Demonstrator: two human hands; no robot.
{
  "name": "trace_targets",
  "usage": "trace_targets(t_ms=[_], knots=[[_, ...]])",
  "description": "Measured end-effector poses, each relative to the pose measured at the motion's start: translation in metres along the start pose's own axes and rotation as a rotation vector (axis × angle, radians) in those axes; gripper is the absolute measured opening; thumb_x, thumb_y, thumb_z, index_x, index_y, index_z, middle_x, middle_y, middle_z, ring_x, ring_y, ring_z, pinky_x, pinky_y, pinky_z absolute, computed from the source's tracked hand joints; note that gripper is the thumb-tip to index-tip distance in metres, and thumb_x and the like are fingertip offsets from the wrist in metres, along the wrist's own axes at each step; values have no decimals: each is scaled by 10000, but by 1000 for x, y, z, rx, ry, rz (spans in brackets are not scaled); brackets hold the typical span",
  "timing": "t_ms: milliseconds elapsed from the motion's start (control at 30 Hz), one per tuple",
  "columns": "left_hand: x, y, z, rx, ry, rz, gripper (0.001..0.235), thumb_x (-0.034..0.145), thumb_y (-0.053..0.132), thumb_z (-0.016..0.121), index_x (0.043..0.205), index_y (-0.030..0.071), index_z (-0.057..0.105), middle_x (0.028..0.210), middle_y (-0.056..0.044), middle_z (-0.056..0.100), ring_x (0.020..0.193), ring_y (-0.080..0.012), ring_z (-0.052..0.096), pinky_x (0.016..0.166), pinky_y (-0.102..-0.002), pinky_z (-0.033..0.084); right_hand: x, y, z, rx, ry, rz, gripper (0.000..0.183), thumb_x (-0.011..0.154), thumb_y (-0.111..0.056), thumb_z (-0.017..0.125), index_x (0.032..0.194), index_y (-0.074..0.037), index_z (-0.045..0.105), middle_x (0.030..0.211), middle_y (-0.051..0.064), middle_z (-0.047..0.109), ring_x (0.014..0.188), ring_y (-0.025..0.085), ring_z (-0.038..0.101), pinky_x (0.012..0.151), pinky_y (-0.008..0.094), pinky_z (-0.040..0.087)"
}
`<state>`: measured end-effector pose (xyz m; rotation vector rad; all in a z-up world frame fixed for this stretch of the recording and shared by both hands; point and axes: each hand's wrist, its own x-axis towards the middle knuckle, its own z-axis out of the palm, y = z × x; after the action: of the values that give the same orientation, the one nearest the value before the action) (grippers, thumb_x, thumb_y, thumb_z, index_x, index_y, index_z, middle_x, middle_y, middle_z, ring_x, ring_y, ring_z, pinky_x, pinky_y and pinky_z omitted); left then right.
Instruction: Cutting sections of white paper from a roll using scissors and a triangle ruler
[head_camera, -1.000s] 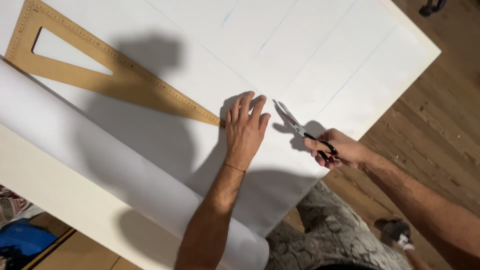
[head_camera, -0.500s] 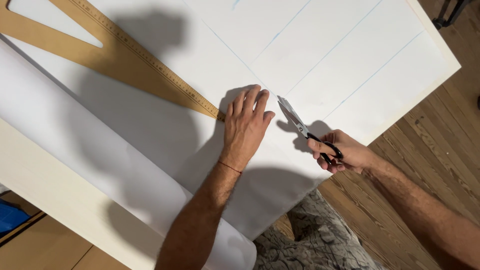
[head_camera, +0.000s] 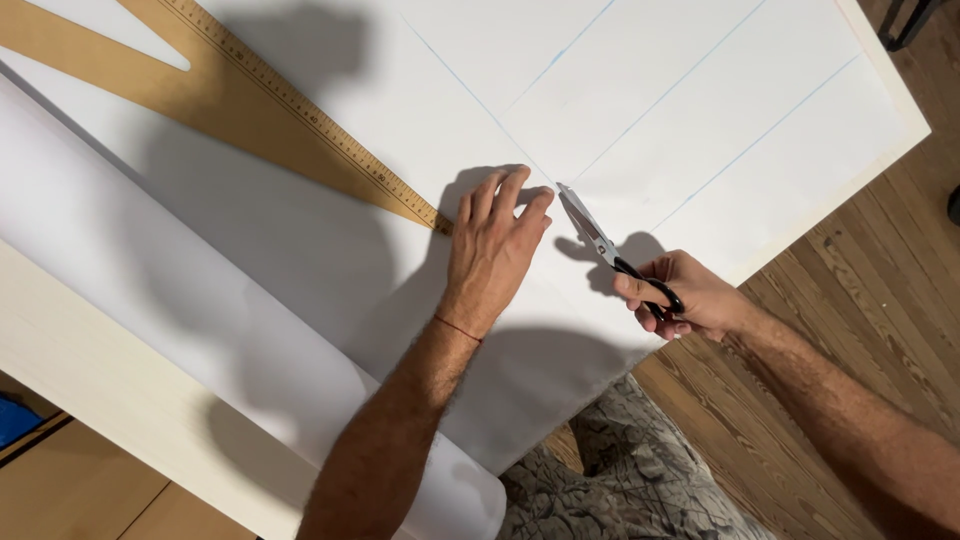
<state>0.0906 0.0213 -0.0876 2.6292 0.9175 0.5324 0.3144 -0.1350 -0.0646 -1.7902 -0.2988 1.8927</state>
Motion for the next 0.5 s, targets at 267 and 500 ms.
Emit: trace_targets(t_ms=[267,500], knots=[[0,0,0,21,0,5,266,947,275,764,1185,184,687,1295,-132,577,1251,-332,556,923,-463,468,2,-7,-1,-114,-1,23,473,833,-290,870,695,107,653,464,224,584,289,218,543,235,207,348],[1,-1,-2,7,-5,7,255,940,271,776,1165,182,698,1301,-133,574,1246,-332,555,921,-463,467,7,-11,-7,-157,-2,39,449,824,-234,872,674,126,650,438,239,578,294,220,549,232,214,349]])
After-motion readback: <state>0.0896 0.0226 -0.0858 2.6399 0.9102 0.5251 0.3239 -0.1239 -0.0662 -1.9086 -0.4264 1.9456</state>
